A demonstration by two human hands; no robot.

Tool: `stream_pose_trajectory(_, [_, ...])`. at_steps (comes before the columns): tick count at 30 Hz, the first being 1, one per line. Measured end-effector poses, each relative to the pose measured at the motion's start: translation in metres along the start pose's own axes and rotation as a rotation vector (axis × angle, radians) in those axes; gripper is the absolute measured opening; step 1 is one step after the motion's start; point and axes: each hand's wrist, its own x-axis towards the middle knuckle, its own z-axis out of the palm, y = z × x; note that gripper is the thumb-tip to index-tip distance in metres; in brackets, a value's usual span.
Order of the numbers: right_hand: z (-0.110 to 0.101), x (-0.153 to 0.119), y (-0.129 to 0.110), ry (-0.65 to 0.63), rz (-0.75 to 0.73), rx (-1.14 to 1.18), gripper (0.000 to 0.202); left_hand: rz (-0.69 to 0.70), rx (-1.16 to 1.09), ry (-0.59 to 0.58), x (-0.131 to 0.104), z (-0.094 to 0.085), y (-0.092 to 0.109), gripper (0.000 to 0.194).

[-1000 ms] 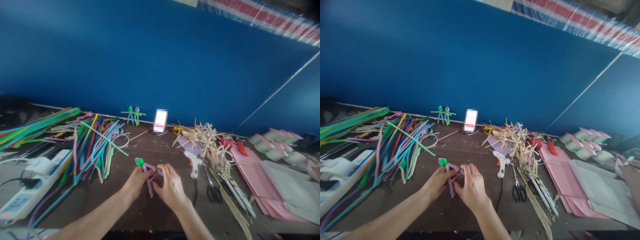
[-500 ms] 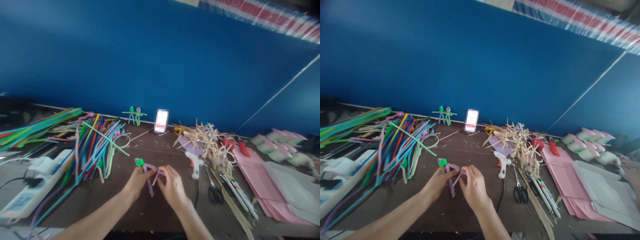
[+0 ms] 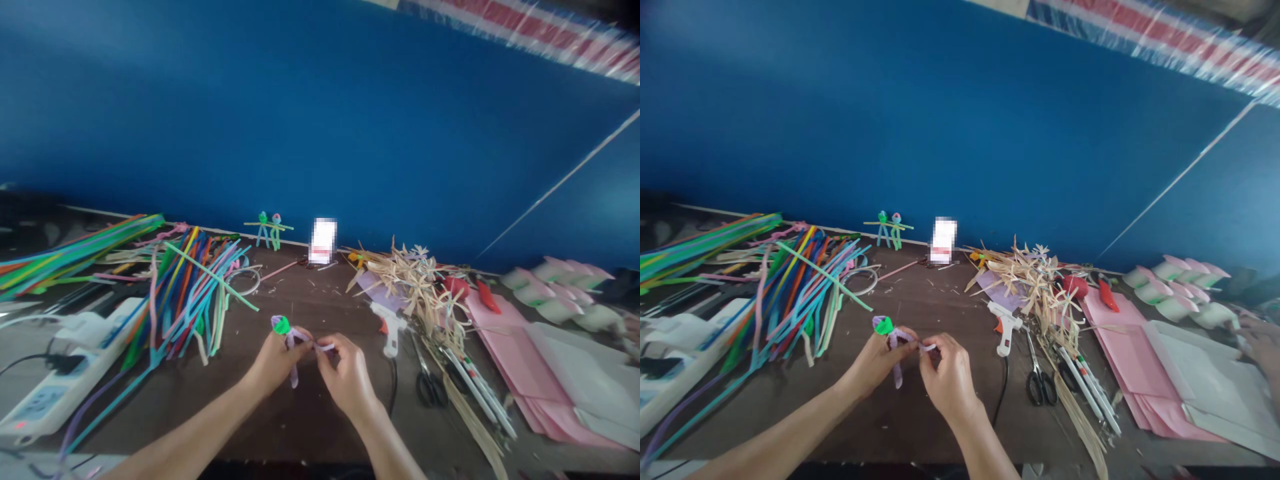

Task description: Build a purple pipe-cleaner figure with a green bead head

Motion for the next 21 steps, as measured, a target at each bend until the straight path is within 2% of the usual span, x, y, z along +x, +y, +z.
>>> stream_pose_trajectory(4, [-0.005, 0.005, 0.003, -0.116, 0.178, 0.191, 0.012, 0.06, 0.056, -0.114, 0.0, -0.009, 0.01, 0.008])
stream_pose_trajectory(8, [-0.006, 0.011, 0.005, -0.262, 0.401, 0.512, 0.022, 0.11, 0.045, -0.28, 0.001, -0.019, 0.023, 0.013])
stream_pose_trajectory(11, [-0.003, 0.012, 0.005, -0.336, 0.546, 0.747, 0.025, 0.141, 0.028, -0.348, 0.002, -0.024, 0.029, 0.015])
stream_pose_trajectory(17, [0.007, 0.011, 0.012, -0.465, 0.71, 1.016, 0.03, 0.141, -0.042, -0.384, 0.001, -0.023, 0.025, 0.012])
stream_pose_trajectory(21, [0.009, 0.008, 0.014, -0.355, 0.695, 0.975, 0.03, 0.079, -0.086, -0.283, 0.0, -0.018, 0.017, 0.014])
